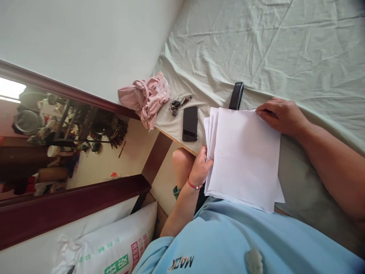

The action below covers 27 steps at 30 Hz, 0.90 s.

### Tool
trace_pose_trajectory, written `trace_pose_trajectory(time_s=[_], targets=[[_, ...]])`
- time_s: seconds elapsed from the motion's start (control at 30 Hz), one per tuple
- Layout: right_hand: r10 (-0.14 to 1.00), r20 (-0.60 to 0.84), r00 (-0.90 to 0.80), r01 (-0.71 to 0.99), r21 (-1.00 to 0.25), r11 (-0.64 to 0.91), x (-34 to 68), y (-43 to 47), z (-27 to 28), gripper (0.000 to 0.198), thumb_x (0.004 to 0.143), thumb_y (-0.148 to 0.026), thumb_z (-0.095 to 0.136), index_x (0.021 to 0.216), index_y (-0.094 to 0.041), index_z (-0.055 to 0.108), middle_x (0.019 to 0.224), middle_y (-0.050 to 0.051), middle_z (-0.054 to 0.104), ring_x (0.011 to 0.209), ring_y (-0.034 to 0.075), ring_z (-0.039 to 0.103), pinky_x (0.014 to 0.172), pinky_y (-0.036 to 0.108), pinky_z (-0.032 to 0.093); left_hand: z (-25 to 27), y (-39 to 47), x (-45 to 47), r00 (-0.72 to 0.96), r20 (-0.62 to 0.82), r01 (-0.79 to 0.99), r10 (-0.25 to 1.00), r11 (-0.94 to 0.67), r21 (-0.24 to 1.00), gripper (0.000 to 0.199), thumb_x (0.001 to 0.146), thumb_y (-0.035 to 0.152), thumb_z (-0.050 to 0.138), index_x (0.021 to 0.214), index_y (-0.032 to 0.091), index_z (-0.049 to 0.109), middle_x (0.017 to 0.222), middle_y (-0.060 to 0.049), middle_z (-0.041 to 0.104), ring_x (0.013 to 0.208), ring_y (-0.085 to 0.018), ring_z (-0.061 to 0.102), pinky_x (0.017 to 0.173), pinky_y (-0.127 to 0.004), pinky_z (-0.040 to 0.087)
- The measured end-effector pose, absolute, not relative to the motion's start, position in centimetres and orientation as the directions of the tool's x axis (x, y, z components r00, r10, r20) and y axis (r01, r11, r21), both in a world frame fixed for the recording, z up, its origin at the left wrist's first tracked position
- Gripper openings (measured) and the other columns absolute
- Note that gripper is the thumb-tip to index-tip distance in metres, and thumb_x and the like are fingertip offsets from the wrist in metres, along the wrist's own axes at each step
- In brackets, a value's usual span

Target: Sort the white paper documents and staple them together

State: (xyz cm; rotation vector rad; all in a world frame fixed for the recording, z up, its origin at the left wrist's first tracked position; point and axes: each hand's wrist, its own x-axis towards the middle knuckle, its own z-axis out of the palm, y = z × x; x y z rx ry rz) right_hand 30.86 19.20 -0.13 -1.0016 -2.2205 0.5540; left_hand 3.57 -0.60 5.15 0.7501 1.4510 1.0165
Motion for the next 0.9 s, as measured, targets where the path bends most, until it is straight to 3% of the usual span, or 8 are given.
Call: trace_pose_trajectory(time_s=[0.1,0.2,0.37,0.5,0.6,0.73,0.9], targets=[[0.777,0.365,-0.513,0.510,-0.598,0.618,30.7,18.9,0.2,0.029,0.096,-0.036,0.051,0.091,-0.019,0.074,0.087,0.011,0.075,0.084,0.024,0.065,0.079,0.036,0.050,5.0,-0.5,3.9,-0.151,-0.460,-0.161,0.875,0.438,0.885,0.035,0.088,0.051,0.074,0.096,0.022,0.057,0.096,-0.002,0.072,0.103,-0.022,0.069,0.096,-0.036,0.055],[0.781,0.341,-0.523,0.515,-0.603,0.609,30.5,18.7,0.4,0.026,0.097,-0.035,0.051,0.091,-0.020,0.072,0.090,0.011,0.076,0.087,0.024,0.064,0.082,0.037,0.051,4.4,-0.4,3.8,-0.199,-0.428,-0.076,0.882,0.421,0.904,0.047,0.092,0.066,0.066,0.087,0.021,0.056,0.086,-0.002,0.069,0.093,-0.020,0.067,0.088,-0.034,0.055],[0.732,0.342,-0.589,0.553,-0.489,0.674,30.3,18.4,0.7,0.033,0.103,-0.037,0.047,0.097,-0.020,0.074,0.089,0.009,0.074,0.087,0.024,0.062,0.083,0.039,0.047,3.5,-0.5,3.4,-0.171,-0.348,0.159,0.922,0.374,0.914,0.043,0.091,0.060,0.071,0.102,0.018,0.067,0.097,-0.004,0.074,0.093,-0.019,0.067,0.092,-0.032,0.052],[0.731,0.336,-0.594,0.610,-0.406,0.681,29.8,17.9,1.2,0.032,0.105,-0.038,0.047,0.096,-0.023,0.075,0.097,0.009,0.074,0.098,0.028,0.061,0.084,0.042,0.040,3.5,-0.5,3.4,-0.141,-0.352,0.114,0.925,0.369,0.923,0.047,0.087,0.055,0.078,0.115,0.019,0.067,0.100,-0.004,0.074,0.092,-0.018,0.067,0.095,-0.033,0.052],[0.721,0.365,-0.588,0.613,-0.379,0.693,29.4,17.7,1.4,0.034,0.106,-0.035,0.046,0.091,-0.023,0.074,0.101,0.007,0.075,0.101,0.027,0.059,0.085,0.043,0.036,3.6,-0.2,3.2,-0.183,-0.332,0.128,0.925,0.358,0.925,0.045,0.091,0.062,0.071,0.102,0.019,0.068,0.088,-0.002,0.069,0.082,-0.016,0.062,0.084,-0.029,0.051],[0.737,0.389,-0.553,0.606,-0.418,0.676,29.0,17.7,0.9,0.033,0.105,-0.036,0.046,0.092,-0.022,0.072,0.086,0.008,0.072,0.090,0.026,0.059,0.079,0.041,0.035,3.4,0.5,2.9,-0.240,-0.298,0.152,0.924,0.339,0.928,0.053,0.094,0.070,0.061,0.077,0.019,0.056,0.070,0.002,0.055,0.068,-0.013,0.050,0.068,-0.026,0.045],[0.745,0.395,-0.537,0.564,-0.489,0.665,29.1,17.8,0.5,0.025,0.101,-0.032,0.048,0.092,-0.023,0.070,0.085,0.008,0.072,0.085,0.027,0.060,0.080,0.042,0.041,3.4,0.7,3.2,-0.218,-0.292,0.096,0.931,0.318,0.943,0.054,0.095,0.072,0.056,0.079,0.021,0.052,0.072,0.002,0.050,0.068,-0.013,0.045,0.068,-0.027,0.041]])
